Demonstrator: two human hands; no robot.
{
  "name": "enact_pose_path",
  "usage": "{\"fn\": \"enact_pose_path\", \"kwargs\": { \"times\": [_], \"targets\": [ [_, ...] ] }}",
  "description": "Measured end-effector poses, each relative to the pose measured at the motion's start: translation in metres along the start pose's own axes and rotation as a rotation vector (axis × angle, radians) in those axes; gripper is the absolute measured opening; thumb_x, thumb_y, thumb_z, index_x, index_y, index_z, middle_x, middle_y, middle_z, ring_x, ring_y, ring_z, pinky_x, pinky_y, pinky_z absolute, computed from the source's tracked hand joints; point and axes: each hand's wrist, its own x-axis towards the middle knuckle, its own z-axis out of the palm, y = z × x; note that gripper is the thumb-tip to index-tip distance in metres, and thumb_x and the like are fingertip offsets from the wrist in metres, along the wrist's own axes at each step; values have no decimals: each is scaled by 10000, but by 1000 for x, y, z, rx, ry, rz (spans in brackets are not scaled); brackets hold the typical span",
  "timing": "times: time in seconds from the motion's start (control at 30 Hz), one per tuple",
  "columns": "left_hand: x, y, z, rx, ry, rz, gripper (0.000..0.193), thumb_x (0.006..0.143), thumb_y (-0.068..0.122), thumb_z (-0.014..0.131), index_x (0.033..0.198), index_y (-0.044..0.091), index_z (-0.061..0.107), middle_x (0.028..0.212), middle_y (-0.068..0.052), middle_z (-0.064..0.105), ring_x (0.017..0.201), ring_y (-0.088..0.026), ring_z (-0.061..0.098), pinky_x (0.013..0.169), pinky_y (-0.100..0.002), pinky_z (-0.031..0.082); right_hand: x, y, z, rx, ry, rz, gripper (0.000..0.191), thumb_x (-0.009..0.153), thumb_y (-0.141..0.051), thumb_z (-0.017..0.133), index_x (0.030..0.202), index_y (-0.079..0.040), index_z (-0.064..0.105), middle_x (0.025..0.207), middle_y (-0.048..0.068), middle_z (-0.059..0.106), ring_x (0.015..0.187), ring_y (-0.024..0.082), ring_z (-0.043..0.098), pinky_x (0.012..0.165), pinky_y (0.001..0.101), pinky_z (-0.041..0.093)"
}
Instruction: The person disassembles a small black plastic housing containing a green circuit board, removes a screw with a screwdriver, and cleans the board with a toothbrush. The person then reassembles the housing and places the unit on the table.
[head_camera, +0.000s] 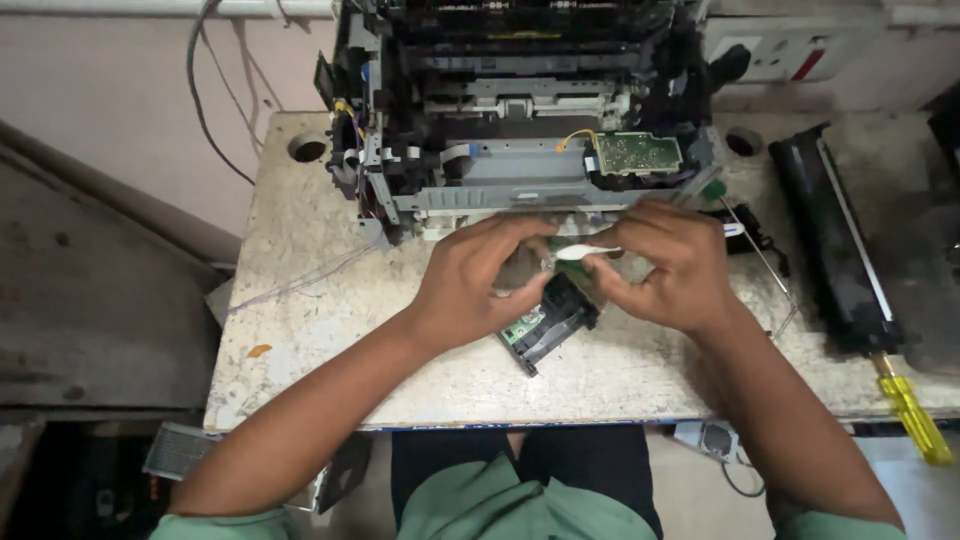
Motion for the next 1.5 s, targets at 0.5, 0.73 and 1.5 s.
{"fn": "enact_pose_path", "kwargs": {
  "times": [0.5,0.73,1.5],
  "targets": [
    [3,-2,8,53,-11,92,493,828,84,816,1279,58,618,1006,-89,742,837,-188,736,739,-305,594,-3,8,9,192,-25,-110,173,852,-237,830,880,-83,755,799,69,736,686,170,701,599,297,568],
    [0,2,3,55,6,97,481,843,84,828,1268,57,603,1014,-94,727,854,-205,737,748,-319,589,-4,6,6,124,10,-93,185,826,-249,828,888,-84,771,781,69,734,667,169,690,571,315,554],
    [-2,8,4,49,37,108,457,872,96,821,1272,55,604,1071,-91,738,893,-199,743,779,-308,610,-18,20,5,326,68,196,171,928,-216,753,956,-47,749,803,62,729,634,144,689,550,288,501]
  ]
}}
